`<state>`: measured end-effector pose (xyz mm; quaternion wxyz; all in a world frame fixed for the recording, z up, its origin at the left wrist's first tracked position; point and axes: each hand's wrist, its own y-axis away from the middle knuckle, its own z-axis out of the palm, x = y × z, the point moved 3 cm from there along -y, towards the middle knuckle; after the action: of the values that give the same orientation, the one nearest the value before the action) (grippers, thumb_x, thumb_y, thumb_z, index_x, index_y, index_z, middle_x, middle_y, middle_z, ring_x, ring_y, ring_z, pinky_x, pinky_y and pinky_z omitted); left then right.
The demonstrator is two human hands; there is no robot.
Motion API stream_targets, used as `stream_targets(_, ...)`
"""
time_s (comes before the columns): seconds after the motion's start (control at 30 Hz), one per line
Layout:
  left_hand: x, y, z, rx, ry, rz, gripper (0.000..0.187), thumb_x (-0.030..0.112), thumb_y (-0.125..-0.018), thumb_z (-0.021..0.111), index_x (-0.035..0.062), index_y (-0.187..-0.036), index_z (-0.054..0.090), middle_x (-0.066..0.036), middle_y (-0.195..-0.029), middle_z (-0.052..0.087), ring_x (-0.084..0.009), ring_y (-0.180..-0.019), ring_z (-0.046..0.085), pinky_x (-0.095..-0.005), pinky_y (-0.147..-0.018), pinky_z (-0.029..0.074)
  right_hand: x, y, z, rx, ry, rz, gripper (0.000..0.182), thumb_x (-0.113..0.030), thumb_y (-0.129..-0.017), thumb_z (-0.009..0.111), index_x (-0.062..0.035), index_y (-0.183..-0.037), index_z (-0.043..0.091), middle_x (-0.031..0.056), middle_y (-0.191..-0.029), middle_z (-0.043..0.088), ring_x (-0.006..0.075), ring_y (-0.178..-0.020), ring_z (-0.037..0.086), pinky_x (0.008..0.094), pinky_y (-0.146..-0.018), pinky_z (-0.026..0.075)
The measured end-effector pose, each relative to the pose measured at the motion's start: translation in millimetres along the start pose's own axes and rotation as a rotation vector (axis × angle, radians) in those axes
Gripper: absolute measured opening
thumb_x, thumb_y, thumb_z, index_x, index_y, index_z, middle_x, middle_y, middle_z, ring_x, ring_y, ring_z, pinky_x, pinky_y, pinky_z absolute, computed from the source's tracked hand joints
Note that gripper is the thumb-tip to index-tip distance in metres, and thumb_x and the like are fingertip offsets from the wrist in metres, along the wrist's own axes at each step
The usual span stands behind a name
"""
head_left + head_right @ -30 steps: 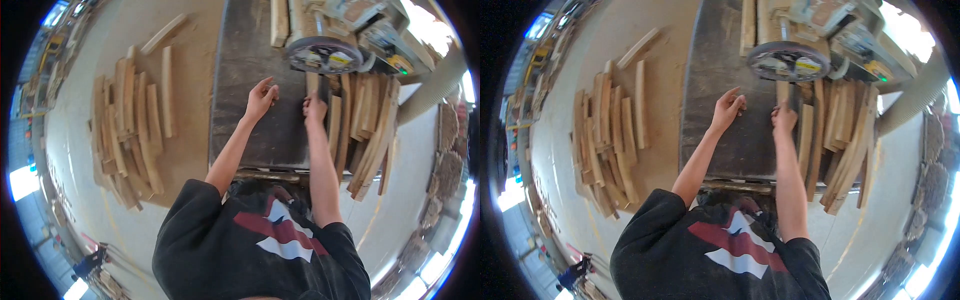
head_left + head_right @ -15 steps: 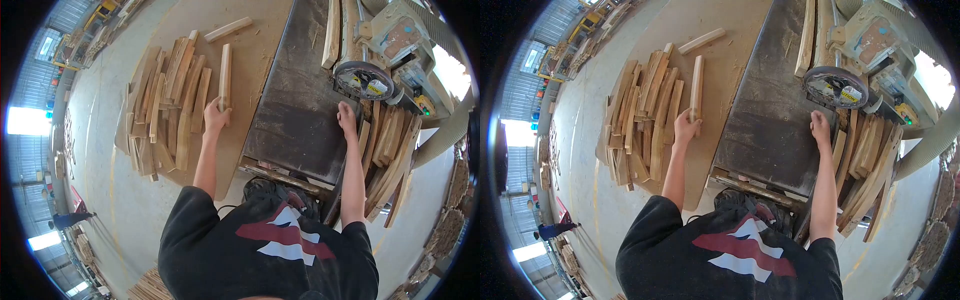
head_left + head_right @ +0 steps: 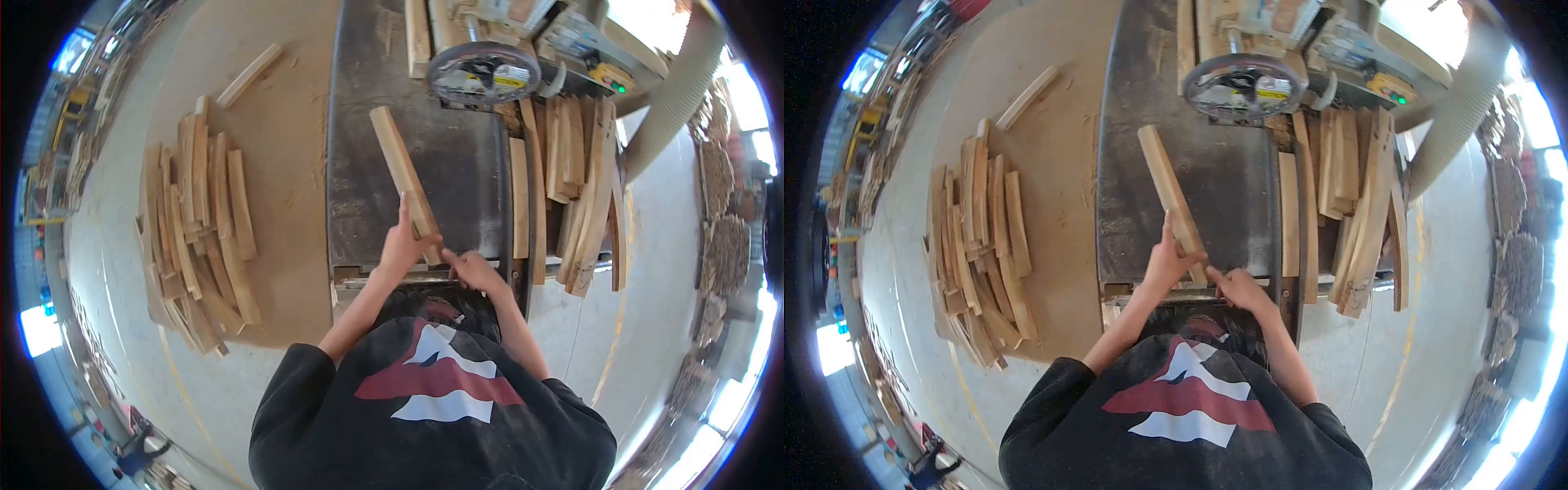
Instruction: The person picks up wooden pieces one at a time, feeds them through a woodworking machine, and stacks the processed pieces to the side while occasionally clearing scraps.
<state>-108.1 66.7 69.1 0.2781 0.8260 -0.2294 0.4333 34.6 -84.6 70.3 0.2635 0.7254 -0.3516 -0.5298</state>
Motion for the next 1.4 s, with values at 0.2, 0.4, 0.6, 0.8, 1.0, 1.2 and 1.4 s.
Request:
stream_targets(0.2, 27.9, -31.0, 69.6, -0.296, -0.081, 0.147, 0.133, 0.036, -0.081, 0.086, -0.0024, -0.158, -0.015, -0.032, -0.081, 0.067, -0.0498, -0.078, 0.069, -0.0487, -0.065, 0.055, 54.2, 21.5, 24.4, 0.11, -0.617, 0.082, 0.061, -0.054, -0.106, 0.046, -0.0011, -0.089, 0.072, 0.0021, -0.058, 0.056, 0.0113, -0.041, 0.042, 0.0279, -0.04, 0.031)
stream_targets(0.4, 49.7, -69.6, 92.6, -0.4, -0.087, 0.193, 0.134, 0.037, -0.081, 0.086, 0.0016, -0.158, -0.017, -0.034, -0.087, 0.069, -0.0494, -0.079, 0.07, -0.0485, -0.066, 0.055, 59.5, 5.1, 9.9, 0.169, -1.043, 0.148, 0.046, -0.05, -0.106, 0.049, -0.0082, -0.09, 0.06, -0.0021, -0.057, 0.048, 0.009, -0.042, 0.037, 0.0261, -0.04, 0.027)
stream_targets(0.6, 50.2, -111.6, 94.3, -0.337, -0.091, 0.234, 0.135, 0.038, -0.078, 0.089, 0.001, -0.159, -0.014, -0.031, -0.088, 0.07, -0.0441, -0.075, 0.072, -0.0448, -0.066, 0.056, 30.7, -16.2, -14.4, 0.134, -1.14, 0.163, 0.04, -0.048, -0.106, 0.05, -0.0126, -0.09, 0.057, -0.0043, -0.059, 0.046, 0.0084, -0.042, 0.037, 0.0253, -0.041, 0.026)
stream_targets(0.8, 50.7, -166.0, 83.6, -0.071, 0.2, 0.353, 0.12, 0.036, -0.071, 0.091, -0.0006, -0.159, 0.016, -0.032, -0.096, 0.07, -0.0474, -0.091, 0.07, -0.0498, -0.079, 0.058, 11.4, -81.9, -48.9, 0.148, -1.232, 0.035, 0.019, -0.034, -0.104, 0.053, -0.0176, -0.095, 0.056, -0.0069, -0.061, 0.044, 0.008, -0.047, 0.039, 0.025, -0.043, 0.028)
stream_targets(1.0, 55.1, -138.1, 55.9, 0.166, 0.412, 0.282, 0.047, 0.022, -0.087, 0.073, -0.0005, -0.125, 0.059, -0.024, -0.088, 0.067, -0.035, -0.077, 0.069, -0.0451, -0.071, 0.054, -10.0, -170.1, -110.5, 0.162, -1.047, -0.04, 0.05, -0.039, -0.109, 0.041, -0.006, -0.145, 0.048, 0.0135, -0.139, 0.054, 0.0256, -0.126, 0.055, 0.0432, -0.106, 0.047)
stream_targets(1.2, 34.2, -72.5, 43.3, 0.129, 0.376, 0.558, 0.019, 0.013, -0.095, 0.065, -0.0005, -0.109, 0.065, -0.018, -0.081, 0.068, -0.0371, -0.075, 0.067, -0.0461, -0.068, 0.052, -53.2, -193.1, -145.1, 0.192, -1.027, -0.182, 0.032, -0.044, -0.108, 0.05, -0.0163, -0.093, 0.058, -0.0082, -0.061, 0.043, 0.005, -0.048, 0.038, 0.0229, -0.04, 0.035)
stream_targets(1.4, -19.1, -4.8, 22.4, 0.148, 0.318, 0.619, 0.023, 0.012, -0.091, 0.069, -0.0025, -0.108, 0.067, -0.021, -0.088, 0.071, -0.0388, -0.083, 0.07, -0.0437, -0.071, 0.055, -78.4, -221.8, -157.9, 0.177, -1.143, -0.17, 0.033, -0.045, -0.109, 0.048, -0.0155, -0.099, 0.059, -0.0057, -0.062, 0.044, 0.0069, -0.044, 0.034, 0.0229, -0.032, 0.029)
